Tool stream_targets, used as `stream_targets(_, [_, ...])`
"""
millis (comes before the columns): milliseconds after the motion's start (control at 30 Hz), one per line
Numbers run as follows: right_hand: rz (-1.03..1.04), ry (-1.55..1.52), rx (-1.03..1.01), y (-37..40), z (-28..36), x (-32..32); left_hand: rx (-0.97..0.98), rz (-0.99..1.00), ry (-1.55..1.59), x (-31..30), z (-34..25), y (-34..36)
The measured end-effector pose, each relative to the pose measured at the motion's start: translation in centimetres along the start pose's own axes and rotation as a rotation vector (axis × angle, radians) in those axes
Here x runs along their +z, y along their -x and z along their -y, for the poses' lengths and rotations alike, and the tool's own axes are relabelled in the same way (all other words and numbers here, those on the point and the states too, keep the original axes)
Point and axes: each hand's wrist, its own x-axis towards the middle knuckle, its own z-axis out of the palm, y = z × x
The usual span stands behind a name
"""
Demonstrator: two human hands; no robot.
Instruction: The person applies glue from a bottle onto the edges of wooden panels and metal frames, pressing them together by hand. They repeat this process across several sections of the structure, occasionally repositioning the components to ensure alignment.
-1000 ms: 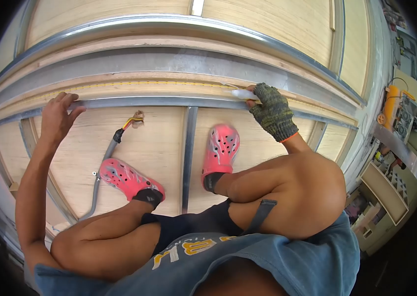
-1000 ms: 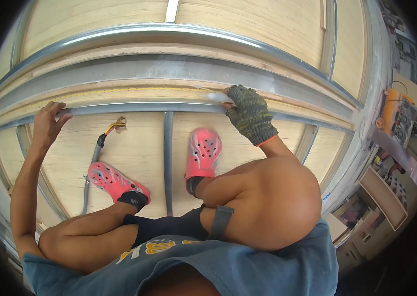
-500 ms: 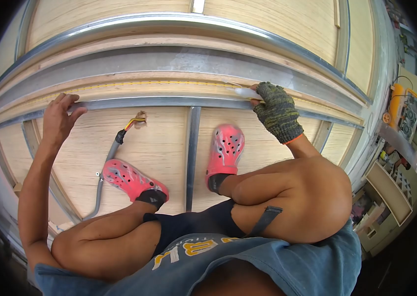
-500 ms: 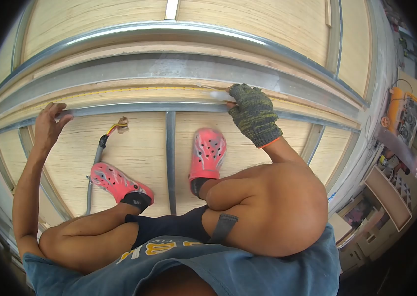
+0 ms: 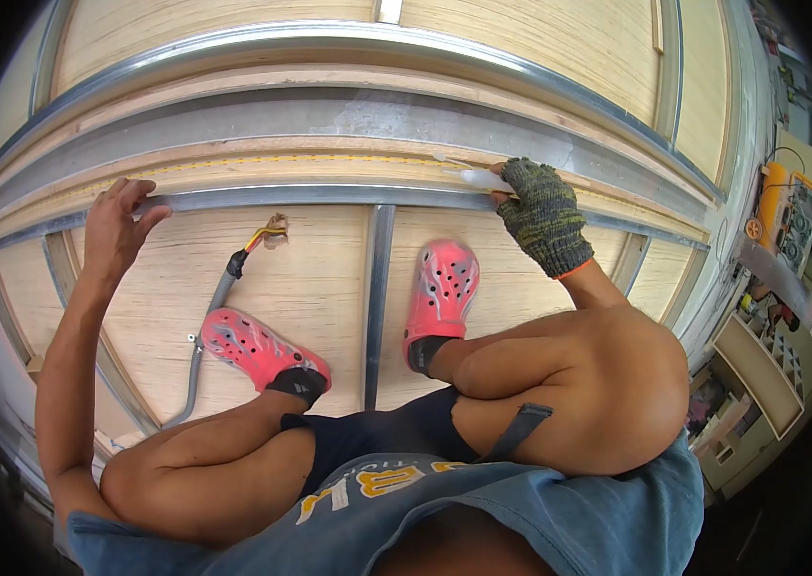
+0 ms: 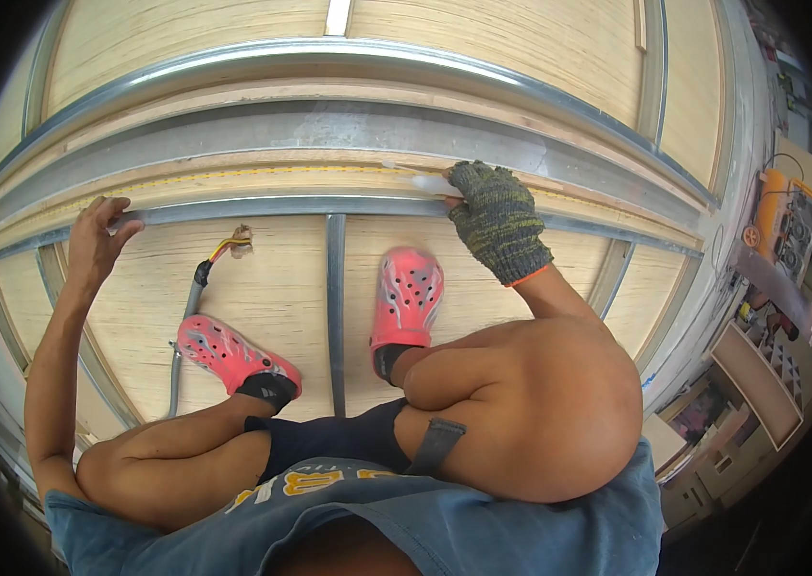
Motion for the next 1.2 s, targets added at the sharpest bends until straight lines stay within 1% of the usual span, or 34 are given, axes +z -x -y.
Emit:
stream_targets(167, [-0.021,-0.004,-0.020,0.1,-0.3,0.2,-0.015,0.017,-0.020,-0.4,-0.5,-0.1])
stream_targets(267, [-0.024,-0.091,-0.012,-0.1,0.0,0.1,-0.046,0.034,-0.011,-0.8,-0.4,0.1])
stream_targets(333, [-0.007,-0.151,0.040,-0.2,0.4,-0.4,0.000,0.000,-0.075,-1.4,0.6,0.4])
stream_targets(367, [-0.058,-0.165,-0.051,-0.3,-0.1,-0.5,-0.013,-0.003,-0.080,-1.8,1.6,0.5])
stream_targets(400, [-0.056,-0.173,-0.069,-0.8,0.6,-1.7,0.001,-0.066,-0.123,-2.4,3.1,0.8])
stream_targets(433, [0.017,-0.299,-0.012,-1.2,1.6,-3.5,0.005,-0.124,-0.171,-3.1,4.6,1.5])
stream_targets(467, [0.095,-0.424,0.038,-1.8,3.0,-5.1,-0.028,-0.126,-0.190,-4.3,5.8,2.3])
stream_targets(533, [0.169,-0.515,0.049,-3.1,4.7,-7.4,-0.089,-0.140,-0.198,-6.6,8.0,3.4])
stream_targets(567, [0.179,-0.434,-0.039,-3.9,5.6,-8.4,-0.108,-0.149,-0.209,-7.0,9.5,4.2])
stream_targets(600, [0.182,-0.436,-0.056,-4.9,6.9,-9.2,-0.124,-0.155,-0.215,-7.0,10.4,4.9])
stream_targets(667, [0.246,-0.382,-0.196,-6.9,9.6,-10.5,-0.135,-0.278,-0.195,-6.2,12.1,6.5])
stream_targets(700, [0.311,-0.418,-0.136,-7.8,11.5,-10.9,-0.117,-0.383,-0.192,-5.6,12.7,6.9])
stream_targets(733, [0.320,-0.417,-0.160,-9.0,12.9,-10.0,-0.141,-0.387,-0.197,-4.8,13.5,7.0])
stream_targets(800, [0.274,-0.465,-0.300,-11.4,15.7,-8.5,-0.252,-0.686,-0.075,-3.3,15.1,5.8])
stream_targets(833, [0.336,-0.578,-0.166,-12.0,17.9,-8.0,-0.319,-0.833,-0.006,-2.6,16.0,4.8])
stream_targets(867, [0.347,-0.557,-0.183,-13.0,19.7,-7.1,-0.353,-0.926,0.037,-1.9,17.3,3.6])
stream_targets(900, [0.363,-0.540,-0.145,-13.9,21.1,-5.8,-0.398,-1.011,0.076,-1.1,18.7,2.8])
stream_targets(933, [0.383,-0.528,-0.113,-14.9,22.3,-4.0,-0.364,-1.054,0.063,-0.8,20.0,1.9])
stream_targets(967, [0.356,-0.485,-0.196,-15.6,23.1,-1.9,-0.326,-1.093,0.049,-0.3,21.4,1.2])
stream_targets(1000, [0.380,-0.475,-0.207,-16.1,24.3,-0.3,-0.355,-1.088,0.052,0.7,22.6,1.1])
stream_targets(1067, [0.400,-0.577,-0.104,-17.0,26.7,1.9,-0.420,-0.963,0.029,2.1,23.7,0.1])
stream_targets(1100, [0.347,-0.459,-0.170,-17.4,27.5,3.1,-0.429,-0.968,0.035,2.0,23.4,0.1])
stream_targets(1167, [0.368,-0.431,-0.164,-17.8,28.8,3.9,-0.365,-0.972,0.022,1.7,22.8,0.1])
stream_targets(1200, [0.388,-0.410,-0.147,-17.7,29.0,4.2,-0.366,-0.971,0.034,1.6,22.4,0.1])
